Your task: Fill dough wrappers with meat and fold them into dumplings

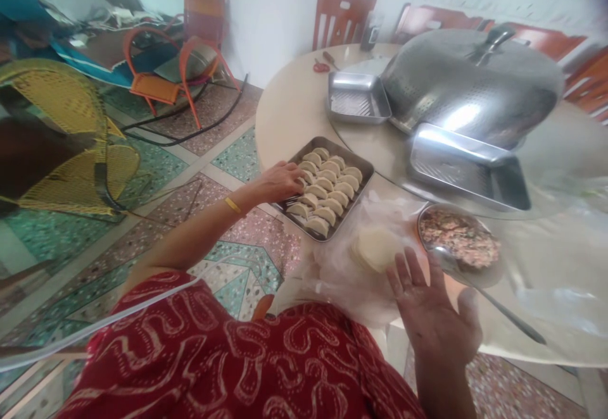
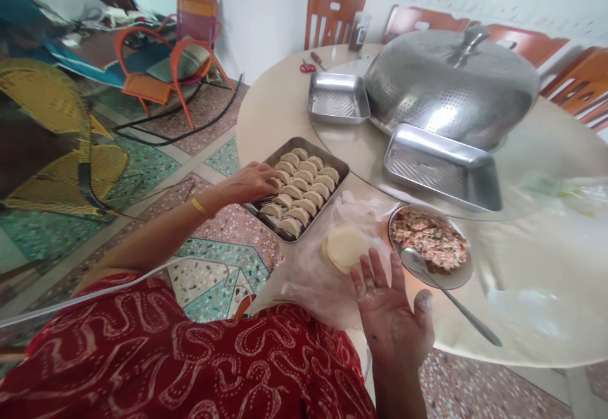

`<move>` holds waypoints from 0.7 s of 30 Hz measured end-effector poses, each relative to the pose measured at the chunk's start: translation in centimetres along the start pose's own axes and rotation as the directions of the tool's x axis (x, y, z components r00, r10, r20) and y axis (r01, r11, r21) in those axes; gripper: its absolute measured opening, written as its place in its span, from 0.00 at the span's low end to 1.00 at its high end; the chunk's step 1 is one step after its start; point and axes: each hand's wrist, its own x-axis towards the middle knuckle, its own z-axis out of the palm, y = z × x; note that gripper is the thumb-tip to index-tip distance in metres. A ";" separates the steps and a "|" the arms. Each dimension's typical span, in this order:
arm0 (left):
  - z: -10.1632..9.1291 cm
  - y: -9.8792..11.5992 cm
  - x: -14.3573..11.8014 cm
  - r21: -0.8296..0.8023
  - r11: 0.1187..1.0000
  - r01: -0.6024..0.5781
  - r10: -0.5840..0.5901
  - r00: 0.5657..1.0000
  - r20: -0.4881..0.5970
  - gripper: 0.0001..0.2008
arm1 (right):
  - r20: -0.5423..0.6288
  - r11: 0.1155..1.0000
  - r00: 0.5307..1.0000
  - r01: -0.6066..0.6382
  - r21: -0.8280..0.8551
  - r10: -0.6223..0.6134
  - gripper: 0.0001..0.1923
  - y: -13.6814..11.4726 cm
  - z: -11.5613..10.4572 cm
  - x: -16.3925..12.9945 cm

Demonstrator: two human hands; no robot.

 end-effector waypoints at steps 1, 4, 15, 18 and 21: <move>0.0 0.0 0.0 0.000 1.000 0.000 0.000 1.000 -0.002 0.07 | 0.007 1.000 1.000 0.002 -0.001 -0.002 0.32 0.0 -0.1 0.0; -0.3 0.0 -0.2 0.000 1.000 0.008 -0.008 1.000 -0.011 0.08 | 0.032 1.000 0.999 0.007 0.009 -0.007 0.32 0.0 -0.4 -0.1; -5.1 4.4 0.0 -0.148 0.988 0.045 -0.093 0.938 -0.333 0.14 | 0.022 0.998 0.999 0.041 0.038 -0.042 0.27 -0.1 -1.3 -0.7; -5.6 9.3 1.6 -0.157 0.982 -0.103 0.052 0.952 -0.301 0.14 | 0.034 0.996 0.997 0.073 0.047 -0.074 0.25 -0.1 -2.2 -1.0; -4.5 14.8 3.0 -0.179 0.943 -0.279 0.237 0.945 -0.227 0.10 | 0.083 0.993 0.991 0.105 0.049 -0.108 0.25 -0.1 -3.3 -1.3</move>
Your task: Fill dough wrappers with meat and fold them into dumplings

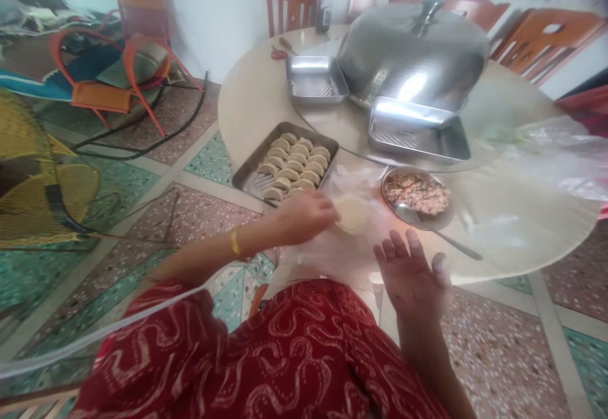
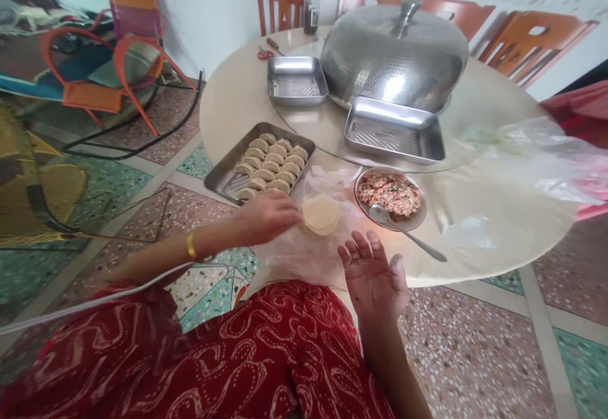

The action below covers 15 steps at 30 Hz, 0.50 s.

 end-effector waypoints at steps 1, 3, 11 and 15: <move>0.9 1.2 0.6 -0.002 1.000 -0.029 0.029 0.999 0.022 0.10 | 0.019 1.000 1.000 0.004 -0.001 -0.004 0.25 -0.1 -0.4 -0.2; 2.3 2.8 1.6 0.001 0.998 -0.068 0.068 0.997 0.043 0.09 | 0.036 1.000 0.999 0.015 -0.001 -0.015 0.24 -0.3 -0.9 -0.6; 0.1 -1.2 1.6 -0.035 0.981 0.190 -0.191 0.981 -0.018 0.11 | 0.034 0.992 0.991 0.126 -0.009 -0.126 0.18 -0.1 -2.0 -1.7; 0.1 -2.1 2.3 -0.023 0.983 0.181 -0.178 0.980 0.094 0.10 | 0.046 0.985 0.985 0.167 -0.039 -0.165 0.16 0.7 -2.1 -1.7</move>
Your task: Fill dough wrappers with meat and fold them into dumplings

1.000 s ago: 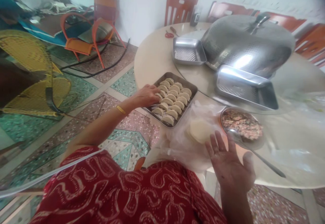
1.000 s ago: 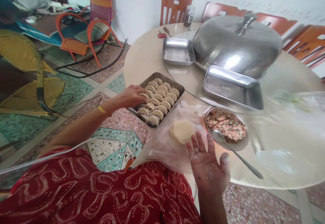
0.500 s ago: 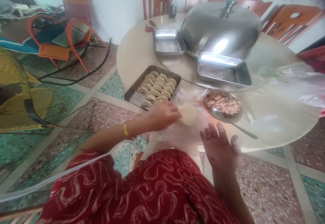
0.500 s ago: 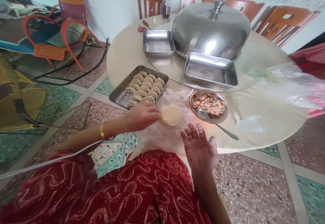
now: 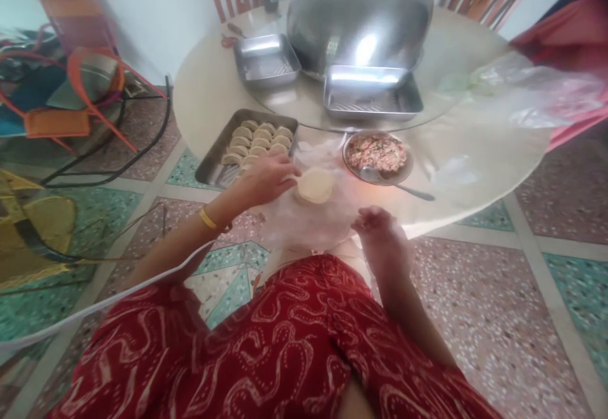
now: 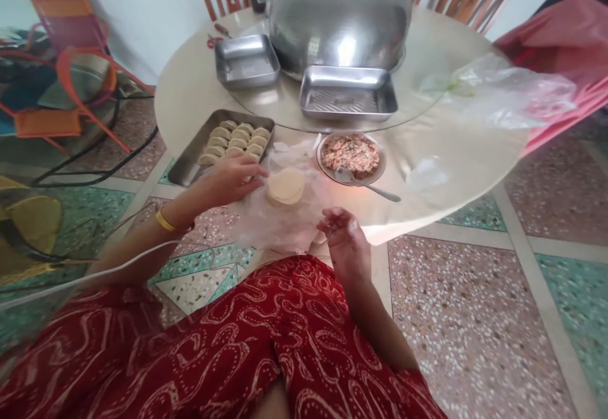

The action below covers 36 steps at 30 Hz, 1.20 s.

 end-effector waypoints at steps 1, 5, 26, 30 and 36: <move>0.2 0.3 0.3 0.001 1.000 -0.030 0.030 0.999 0.042 0.10 | -0.001 1.000 1.000 0.010 -0.012 -0.010 0.15 0.1 0.0 0.0; 1.3 2.0 2.0 0.019 0.994 -0.111 0.107 0.982 0.154 0.09 | -0.015 0.998 0.999 0.042 -0.056 -0.043 0.14 0.4 0.0 -0.3; 3.2 4.2 3.7 0.138 0.987 0.085 -0.102 0.988 0.120 0.13 | 0.732 -0.129 0.623 0.731 -0.670 -0.277 0.11 1.3 0.7 7.5; 2.7 2.9 1.3 -0.027 0.983 0.180 -0.181 0.983 -0.022 0.13 | 0.819 -0.314 0.573 0.771 -0.554 -0.038 0.11 0.5 2.1 10.5; 1.9 3.3 -2.7 -0.346 0.907 0.241 -0.292 0.951 -0.102 0.14 | 0.867 -0.311 0.487 0.845 -0.435 0.108 0.11 -0.5 2.8 12.1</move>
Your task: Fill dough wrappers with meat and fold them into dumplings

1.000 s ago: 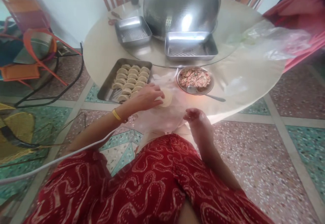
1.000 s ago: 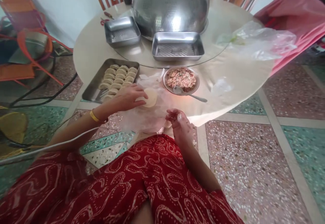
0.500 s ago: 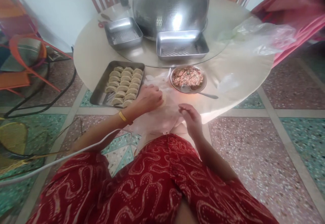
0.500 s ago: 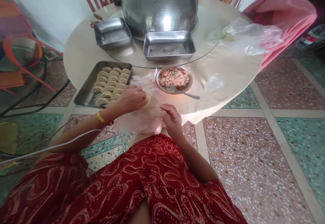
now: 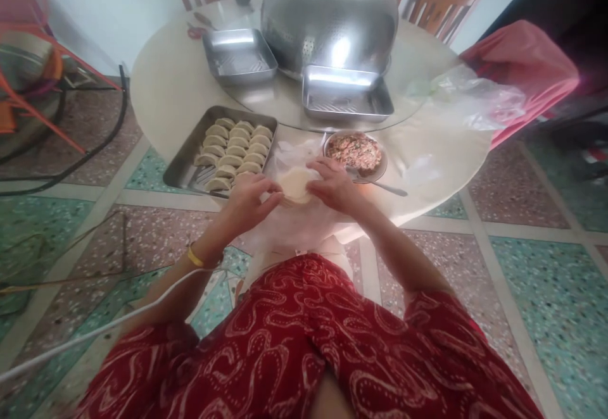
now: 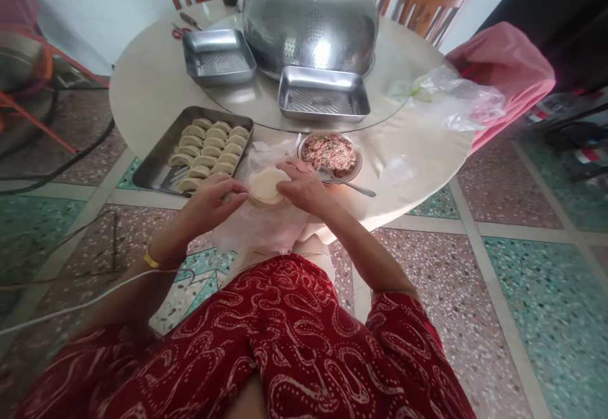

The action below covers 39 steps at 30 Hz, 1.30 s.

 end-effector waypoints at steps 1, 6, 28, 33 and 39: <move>0.0 0.2 -0.6 -0.064 0.998 0.021 -0.022 1.000 -0.017 0.14 | 0.010 1.000 1.000 0.016 0.005 -0.016 0.12 0.1 0.0 0.2; 2.3 1.7 -3.0 -0.527 0.824 0.211 -0.193 0.977 0.089 0.12 | -0.026 0.995 0.997 0.079 0.064 -0.078 0.13 0.4 0.0 1.6; 1.6 8.4 3.3 -0.718 -0.685 0.120 -0.213 0.910 0.355 0.30 | -0.293 0.982 0.938 0.191 -0.009 -0.185 0.07 -6.4 -9.0 -0.7; 3.3 10.8 2.6 -0.820 -0.467 0.330 -0.021 0.923 0.384 0.36 | -0.268 1.000 0.963 -0.005 -0.023 -0.001 0.11 -6.1 -10.2 -3.8; 4.2 12.6 2.8 -0.845 -0.284 0.454 0.014 0.883 0.470 0.41 | -0.268 1.000 0.963 -0.009 -0.017 0.004 0.11 -5.5 -10.0 -6.0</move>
